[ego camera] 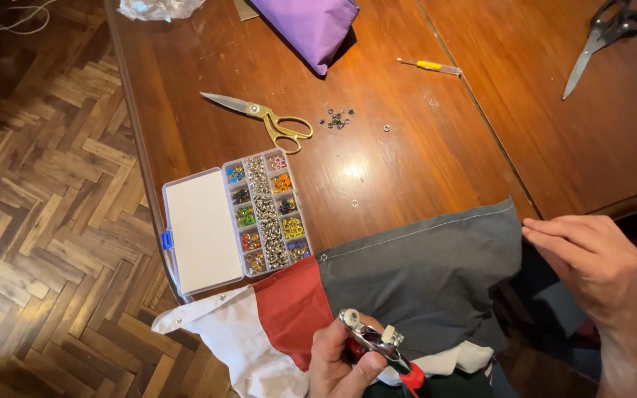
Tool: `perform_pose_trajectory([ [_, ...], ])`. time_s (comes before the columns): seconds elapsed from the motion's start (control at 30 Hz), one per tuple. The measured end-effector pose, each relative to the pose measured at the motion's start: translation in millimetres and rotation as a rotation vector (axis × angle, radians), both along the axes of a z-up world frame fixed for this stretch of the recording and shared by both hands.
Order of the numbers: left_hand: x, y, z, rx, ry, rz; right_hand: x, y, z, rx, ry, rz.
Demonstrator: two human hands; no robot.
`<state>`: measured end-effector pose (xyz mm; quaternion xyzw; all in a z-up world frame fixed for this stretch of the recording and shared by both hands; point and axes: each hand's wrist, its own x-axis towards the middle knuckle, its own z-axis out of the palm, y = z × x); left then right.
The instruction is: Installing metal grommets into a fabric piece using a hand-held press tool
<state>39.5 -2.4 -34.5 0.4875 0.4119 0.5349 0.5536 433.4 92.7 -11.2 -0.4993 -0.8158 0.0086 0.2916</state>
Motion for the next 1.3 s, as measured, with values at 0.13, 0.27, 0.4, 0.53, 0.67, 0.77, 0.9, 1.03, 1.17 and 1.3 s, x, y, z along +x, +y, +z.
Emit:
perform_pose_trajectory([
  [0.13,0,0,3,0.001,0.064,0.001,-9,-3,4,0.102,-0.124,-0.009],
  [0.27,-1,4,15,-0.024,-0.067,-0.087,-16,-8,0,0.057,0.004,-0.014],
  [0.4,-8,5,16,-0.040,-0.177,-0.289,-59,-26,36,-0.190,0.543,-0.047],
  [0.53,-17,12,38,-0.073,-0.184,-0.522,-114,-23,69,-0.217,0.589,0.398],
  [0.67,-18,9,42,0.010,-0.165,-0.516,-177,-12,112,-0.014,0.627,0.530],
  [0.77,-23,11,54,-0.032,-0.054,-0.505,-182,-1,132,-0.097,0.397,0.668],
  [0.9,-27,11,53,0.006,-0.070,-0.494,-183,0,141,-0.115,0.259,0.693],
  [1.03,-28,12,56,-0.046,-0.040,-0.502,-182,1,139,-0.054,0.129,0.724],
  [1.17,-31,12,55,-0.060,-0.049,-0.527,-184,15,139,-0.069,0.141,0.773],
  [1.3,-29,7,46,-0.073,-0.073,-0.562,-189,34,132,-0.325,0.347,0.868],
])
